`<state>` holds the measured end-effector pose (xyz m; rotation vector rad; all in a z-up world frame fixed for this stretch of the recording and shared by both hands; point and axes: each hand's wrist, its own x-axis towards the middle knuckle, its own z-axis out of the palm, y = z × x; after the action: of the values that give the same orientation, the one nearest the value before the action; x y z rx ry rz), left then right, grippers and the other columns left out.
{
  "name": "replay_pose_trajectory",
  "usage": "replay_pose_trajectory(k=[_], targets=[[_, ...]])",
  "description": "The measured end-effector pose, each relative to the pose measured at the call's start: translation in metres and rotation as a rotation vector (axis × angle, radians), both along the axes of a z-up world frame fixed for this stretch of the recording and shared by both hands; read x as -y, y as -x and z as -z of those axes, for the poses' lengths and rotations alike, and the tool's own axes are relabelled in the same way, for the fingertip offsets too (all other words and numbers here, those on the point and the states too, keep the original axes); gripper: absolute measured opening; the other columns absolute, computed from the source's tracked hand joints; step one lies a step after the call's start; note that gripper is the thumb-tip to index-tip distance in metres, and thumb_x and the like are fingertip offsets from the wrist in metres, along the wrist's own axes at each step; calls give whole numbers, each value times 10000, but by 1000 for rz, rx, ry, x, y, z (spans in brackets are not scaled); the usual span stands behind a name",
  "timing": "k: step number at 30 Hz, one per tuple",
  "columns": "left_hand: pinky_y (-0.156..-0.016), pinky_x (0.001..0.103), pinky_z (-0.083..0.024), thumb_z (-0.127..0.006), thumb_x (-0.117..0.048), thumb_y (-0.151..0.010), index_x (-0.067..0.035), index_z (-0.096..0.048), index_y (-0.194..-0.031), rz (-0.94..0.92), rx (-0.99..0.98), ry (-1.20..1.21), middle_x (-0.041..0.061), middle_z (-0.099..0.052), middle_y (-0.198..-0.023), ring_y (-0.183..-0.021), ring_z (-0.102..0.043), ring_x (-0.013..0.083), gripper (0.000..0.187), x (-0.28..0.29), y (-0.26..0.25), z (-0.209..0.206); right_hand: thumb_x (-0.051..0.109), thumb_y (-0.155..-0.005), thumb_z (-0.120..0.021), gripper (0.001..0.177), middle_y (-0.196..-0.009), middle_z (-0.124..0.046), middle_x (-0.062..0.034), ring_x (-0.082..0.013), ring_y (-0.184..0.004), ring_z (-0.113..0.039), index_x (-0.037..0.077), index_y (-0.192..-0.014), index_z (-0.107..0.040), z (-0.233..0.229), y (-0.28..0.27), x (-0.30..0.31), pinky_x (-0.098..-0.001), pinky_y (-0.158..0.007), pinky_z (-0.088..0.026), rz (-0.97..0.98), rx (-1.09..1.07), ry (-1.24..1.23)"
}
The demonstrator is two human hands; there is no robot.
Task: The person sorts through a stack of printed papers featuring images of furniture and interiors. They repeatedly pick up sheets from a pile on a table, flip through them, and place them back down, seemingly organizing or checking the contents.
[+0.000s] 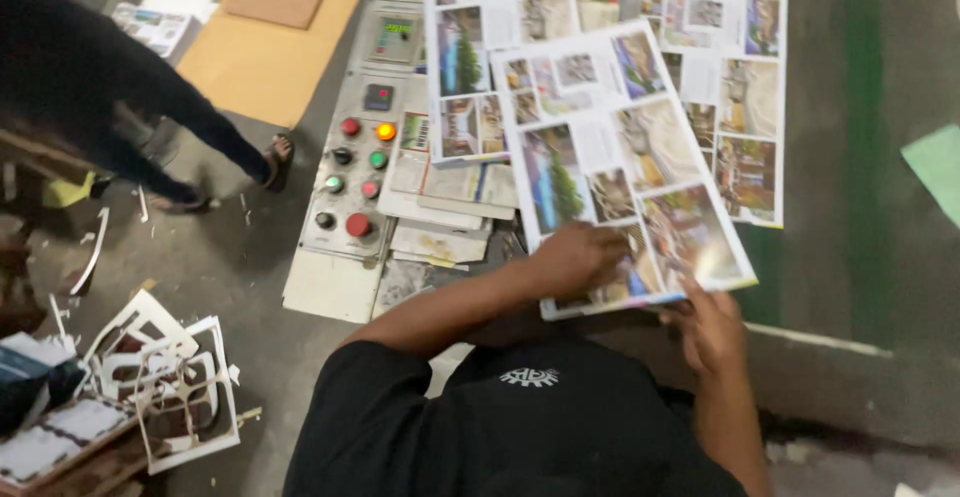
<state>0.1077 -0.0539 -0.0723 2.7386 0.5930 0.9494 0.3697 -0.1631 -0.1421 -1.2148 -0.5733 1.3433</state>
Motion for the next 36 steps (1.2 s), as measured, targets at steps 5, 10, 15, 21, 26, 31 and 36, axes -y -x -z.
replay_pose_trajectory(k=[5,10,15,21,26,31,36], targets=[[-775,459,-566,-743,-292,-832,-65,-718,-952,-351,-284,94,134,-727,-1057,-906,-722,325,258,-115,59,25,170,-1073,-632,251,-1079,-701,-65,-148,-798,-668,60,-1295,-591,30,-53,33,-306,-590,-571,119,70,9],[-679,528,-548,-832,-433,-566,-24,-704,-816,-496,-176,-217,199,-739,-985,-876,-738,384,496,-167,105,11,185,-1096,-609,264,-1120,-705,-46,-161,-844,-693,94,-1342,-580,41,-89,68,-304,-598,-572,171,85,31],[-734,554,-545,-809,-397,-760,-33,-732,-911,-491,-604,107,188,-732,-960,-835,-727,389,402,-196,117,15,121,-1091,-539,250,-1124,-714,-65,-197,-872,-709,42,-1326,-568,61,-112,106,-331,-636,-605,255,134,52],[-610,524,-525,-728,-254,-806,-94,-738,-818,-313,-407,166,193,-710,-799,-714,-673,433,160,-192,130,-37,121,-1123,-581,258,-1149,-724,-78,-194,-886,-724,43,-1369,-588,34,-91,133,-301,-631,-572,302,31,17],[-605,493,-505,-673,-105,-944,-113,-694,-899,-446,-252,-219,132,-687,-767,-702,-678,358,50,-162,132,-73,181,-1126,-612,220,-1090,-724,-53,-190,-847,-726,90,-1325,-598,30,-76,133,-295,-602,-564,335,3,97],[-555,471,-494,-659,-86,-963,-141,-716,-874,-466,-226,-159,100,-679,-685,-599,-665,310,119,-121,118,-59,210,-1122,-632,212,-1045,-718,-53,-195,-823,-724,90,-1294,-605,32,-65,123,-288,-588,-556,329,1,129],[-605,454,-534,-698,-153,-928,-116,-700,-830,-434,-335,-15,109,-717,-777,-664,-697,313,105,-93,112,-13,197,-1102,-625,232,-1050,-714,-58,-185,-791,-708,61,-1288,-595,25,-46,97,-275,-564,-540,289,60,129]])
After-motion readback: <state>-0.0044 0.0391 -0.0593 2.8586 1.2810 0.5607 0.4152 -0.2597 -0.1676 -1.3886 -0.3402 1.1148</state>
